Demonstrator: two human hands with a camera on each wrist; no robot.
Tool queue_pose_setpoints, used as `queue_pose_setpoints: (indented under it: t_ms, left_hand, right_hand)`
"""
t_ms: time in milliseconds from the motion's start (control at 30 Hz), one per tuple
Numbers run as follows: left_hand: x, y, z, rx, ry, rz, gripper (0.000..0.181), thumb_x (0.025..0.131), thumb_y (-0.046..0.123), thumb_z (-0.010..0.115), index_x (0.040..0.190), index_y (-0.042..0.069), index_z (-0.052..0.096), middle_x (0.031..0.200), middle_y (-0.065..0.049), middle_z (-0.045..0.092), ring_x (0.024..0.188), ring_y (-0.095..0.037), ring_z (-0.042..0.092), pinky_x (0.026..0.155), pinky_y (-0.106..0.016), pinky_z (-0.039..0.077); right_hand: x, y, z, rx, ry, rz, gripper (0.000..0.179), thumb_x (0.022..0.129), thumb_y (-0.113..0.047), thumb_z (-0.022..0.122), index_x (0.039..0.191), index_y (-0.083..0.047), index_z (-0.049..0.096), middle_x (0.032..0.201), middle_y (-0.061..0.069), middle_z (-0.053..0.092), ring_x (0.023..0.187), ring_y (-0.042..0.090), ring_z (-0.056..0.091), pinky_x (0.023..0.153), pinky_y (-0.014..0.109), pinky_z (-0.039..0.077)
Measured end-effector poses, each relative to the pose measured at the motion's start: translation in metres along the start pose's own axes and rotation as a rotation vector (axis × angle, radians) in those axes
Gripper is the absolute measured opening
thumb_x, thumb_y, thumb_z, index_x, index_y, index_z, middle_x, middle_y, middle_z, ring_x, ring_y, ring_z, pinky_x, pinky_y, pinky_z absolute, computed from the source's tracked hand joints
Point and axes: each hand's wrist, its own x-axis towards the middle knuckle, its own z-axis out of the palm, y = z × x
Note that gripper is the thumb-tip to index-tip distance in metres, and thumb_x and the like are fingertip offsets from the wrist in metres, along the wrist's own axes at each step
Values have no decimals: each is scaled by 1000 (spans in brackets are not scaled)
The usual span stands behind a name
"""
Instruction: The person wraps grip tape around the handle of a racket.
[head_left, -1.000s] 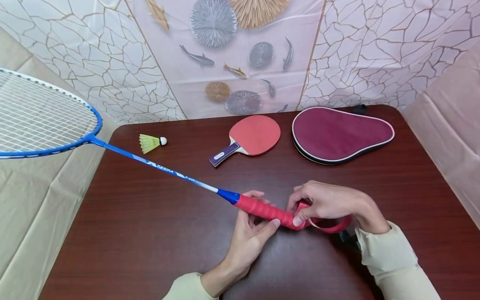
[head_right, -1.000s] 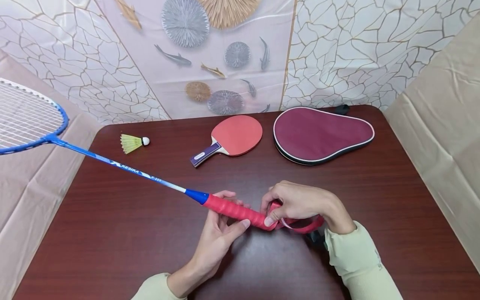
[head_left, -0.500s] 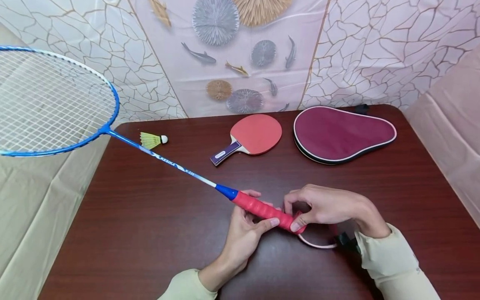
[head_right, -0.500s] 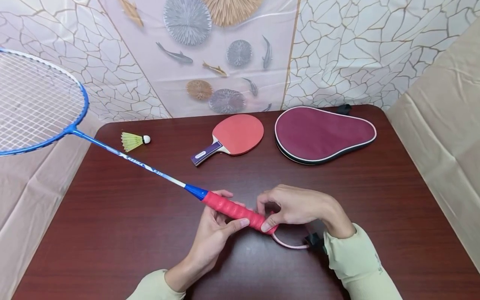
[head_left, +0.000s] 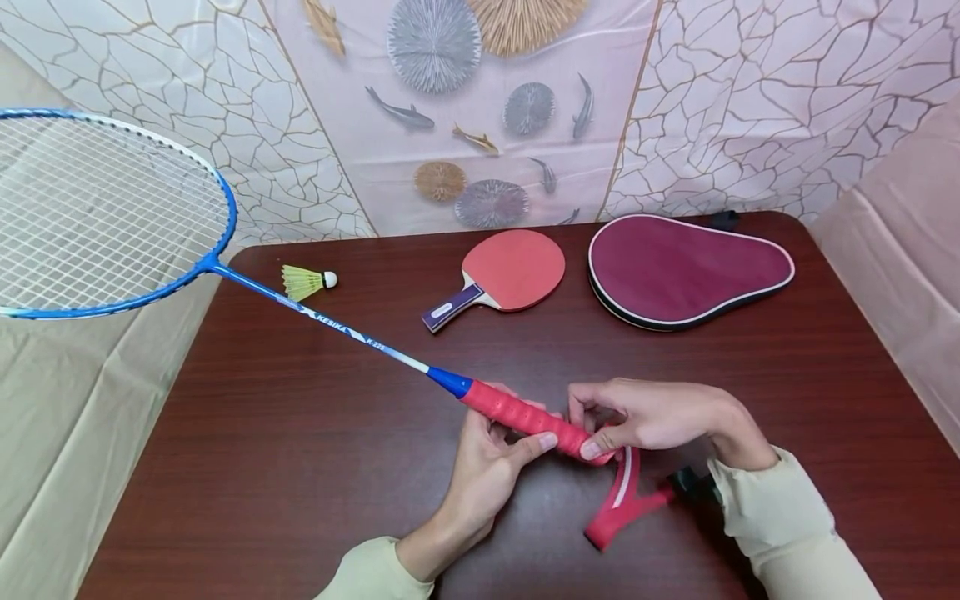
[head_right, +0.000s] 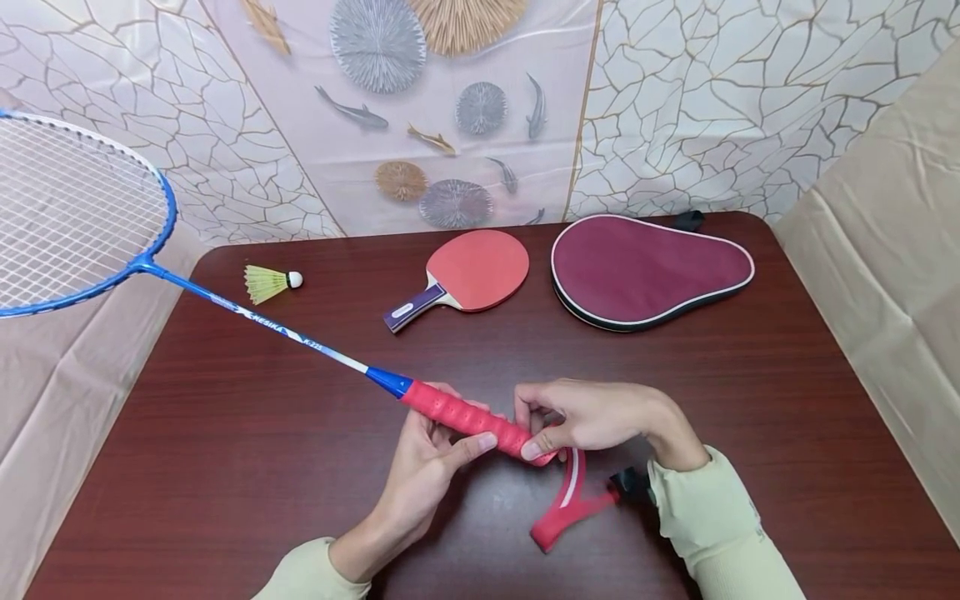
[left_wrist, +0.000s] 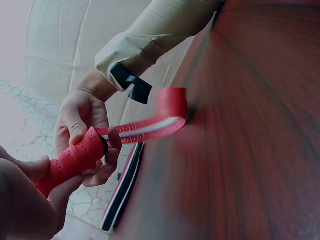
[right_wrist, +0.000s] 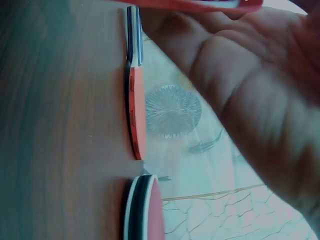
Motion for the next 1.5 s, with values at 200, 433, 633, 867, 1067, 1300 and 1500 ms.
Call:
queue_pose_setpoints:
  t_ms: [200, 433, 633, 867, 1067, 1300, 1500]
  left_hand:
    - [2, -3, 1, 20, 8, 3, 49, 78, -12, 74, 114, -4, 43, 106, -16, 65, 103, -31, 65, 91, -40, 51]
    - [9, -2, 2, 55, 13, -7, 46, 78, -9, 76, 112, -4, 45, 107, -22, 63, 106, -34, 62, 90, -36, 51]
    - [18, 6, 6, 30, -24, -58, 46, 80, -6, 75, 114, 1, 44, 110, -22, 61, 107, -30, 62, 84, -33, 54]
    - [21, 14, 4, -35, -55, -137, 47, 81, -7, 73, 116, 2, 42, 112, -20, 63, 107, -30, 62, 80, -32, 55]
    - [21, 16, 3, -46, -57, -130, 53, 80, -12, 71, 120, 3, 40, 111, -19, 65, 103, -32, 67, 83, -34, 55]
    - [18, 17, 7, -133, -28, -43, 61, 79, -15, 71, 126, 3, 37, 113, -23, 66, 105, -40, 65, 86, -39, 55]
    - [13, 16, 14, -155, -17, 3, 65, 85, -12, 68, 137, 10, 36, 125, -18, 63, 116, -38, 59, 92, -39, 51]
  right_hand:
    - [-5, -12, 5, -91, 58, 102, 15, 94, -34, 67, 101, -25, 58, 79, -7, 63, 68, 12, 60, 61, 26, 50]
    - [-16, -25, 3, -366, 285, 190, 26, 80, -55, 75, 79, -32, 61, 74, -10, 53, 69, 7, 51, 58, 24, 46]
    - [-27, -26, -6, -322, 318, 71, 16, 84, -45, 76, 80, -36, 63, 80, -12, 55, 68, 4, 55, 57, 23, 48]
    - [-30, -26, -9, -289, 328, 31, 21, 82, -24, 80, 90, -36, 65, 87, -12, 57, 73, 5, 57, 60, 23, 50]
    - [-23, -23, -9, -355, 290, -41, 29, 81, -17, 77, 100, -37, 70, 86, -19, 61, 79, 5, 52, 63, 20, 46]
    - [-19, -20, -10, -337, 286, -70, 15, 84, -35, 79, 96, -37, 71, 82, -18, 59, 76, 4, 51, 58, 20, 46]
    - [-18, -19, -8, -280, 313, 11, 18, 80, -43, 80, 91, -35, 68, 84, -11, 57, 66, 4, 57, 56, 23, 49]
